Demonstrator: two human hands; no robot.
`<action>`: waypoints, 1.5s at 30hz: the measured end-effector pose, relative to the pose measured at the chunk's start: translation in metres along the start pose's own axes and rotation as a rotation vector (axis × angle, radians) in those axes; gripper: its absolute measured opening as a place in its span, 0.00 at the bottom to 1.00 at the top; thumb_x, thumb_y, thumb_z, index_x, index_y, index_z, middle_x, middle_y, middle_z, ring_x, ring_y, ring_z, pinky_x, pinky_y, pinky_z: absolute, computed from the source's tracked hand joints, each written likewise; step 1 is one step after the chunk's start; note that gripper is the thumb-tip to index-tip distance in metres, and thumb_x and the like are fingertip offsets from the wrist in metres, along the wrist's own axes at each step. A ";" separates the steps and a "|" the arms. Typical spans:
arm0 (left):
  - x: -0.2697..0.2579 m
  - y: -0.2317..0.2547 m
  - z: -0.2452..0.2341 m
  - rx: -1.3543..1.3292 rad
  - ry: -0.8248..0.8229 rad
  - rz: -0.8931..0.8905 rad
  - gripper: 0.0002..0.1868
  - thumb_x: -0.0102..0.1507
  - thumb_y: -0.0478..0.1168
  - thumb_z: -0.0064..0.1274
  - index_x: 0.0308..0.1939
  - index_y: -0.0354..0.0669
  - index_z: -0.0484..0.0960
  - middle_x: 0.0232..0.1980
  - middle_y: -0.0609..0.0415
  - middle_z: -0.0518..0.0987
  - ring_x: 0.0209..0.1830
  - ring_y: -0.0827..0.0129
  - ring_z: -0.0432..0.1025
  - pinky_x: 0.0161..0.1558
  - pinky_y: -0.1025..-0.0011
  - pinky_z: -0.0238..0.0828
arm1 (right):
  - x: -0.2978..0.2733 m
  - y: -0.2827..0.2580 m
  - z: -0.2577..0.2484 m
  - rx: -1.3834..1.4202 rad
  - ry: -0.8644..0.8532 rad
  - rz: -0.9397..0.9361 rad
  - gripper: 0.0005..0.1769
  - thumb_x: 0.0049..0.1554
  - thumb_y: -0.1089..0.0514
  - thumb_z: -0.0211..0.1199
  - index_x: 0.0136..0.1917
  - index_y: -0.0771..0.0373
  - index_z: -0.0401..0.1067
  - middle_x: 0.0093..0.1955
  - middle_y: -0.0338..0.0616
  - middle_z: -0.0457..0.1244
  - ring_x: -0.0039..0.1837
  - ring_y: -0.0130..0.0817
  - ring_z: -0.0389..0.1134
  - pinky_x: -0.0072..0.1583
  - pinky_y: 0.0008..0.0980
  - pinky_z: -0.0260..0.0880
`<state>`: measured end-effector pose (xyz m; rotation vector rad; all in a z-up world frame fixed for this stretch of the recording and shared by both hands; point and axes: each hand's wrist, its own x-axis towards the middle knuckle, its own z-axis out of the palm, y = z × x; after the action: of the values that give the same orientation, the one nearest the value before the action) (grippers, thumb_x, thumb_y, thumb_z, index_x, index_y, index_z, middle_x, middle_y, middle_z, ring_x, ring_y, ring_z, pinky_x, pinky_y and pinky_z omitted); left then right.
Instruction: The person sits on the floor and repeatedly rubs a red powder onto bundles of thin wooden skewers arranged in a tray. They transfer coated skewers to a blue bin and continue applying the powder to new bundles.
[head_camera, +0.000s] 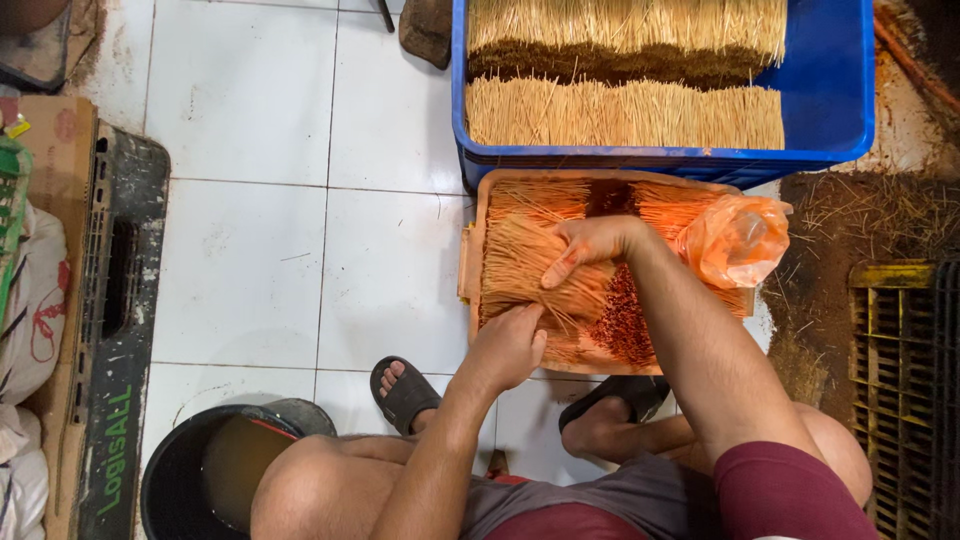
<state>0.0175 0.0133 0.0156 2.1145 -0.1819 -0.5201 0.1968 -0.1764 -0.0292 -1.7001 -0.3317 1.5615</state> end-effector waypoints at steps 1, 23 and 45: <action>0.001 0.005 -0.004 0.015 -0.031 -0.026 0.13 0.65 0.38 0.44 0.49 0.32 0.75 0.48 0.35 0.80 0.51 0.42 0.74 0.55 0.49 0.69 | -0.001 -0.001 0.000 -0.014 -0.011 -0.035 0.46 0.38 0.46 0.82 0.65 0.69 0.73 0.59 0.51 0.72 0.57 0.38 0.73 0.59 0.36 0.74; 0.112 -0.043 0.004 0.436 0.168 0.234 0.16 0.58 0.35 0.52 0.49 0.40 0.81 0.46 0.43 0.82 0.50 0.51 0.76 0.51 0.53 0.71 | -0.006 -0.069 -0.038 -0.832 0.654 -0.103 0.34 0.44 0.59 0.75 0.65 0.51 0.70 0.55 0.50 0.71 0.59 0.51 0.70 0.62 0.47 0.69; 0.058 -0.043 0.025 0.551 0.486 0.126 0.15 0.64 0.42 0.56 0.53 0.43 0.82 0.59 0.49 0.75 0.62 0.57 0.68 0.61 0.55 0.62 | 0.012 -0.046 0.010 -0.808 0.770 0.041 0.50 0.47 0.55 0.77 0.77 0.50 0.56 0.66 0.47 0.63 0.67 0.47 0.65 0.69 0.48 0.65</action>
<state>0.0558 -0.0003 -0.0487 2.6705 -0.1907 0.1523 0.2040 -0.1349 -0.0058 -2.7774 -0.5577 0.6883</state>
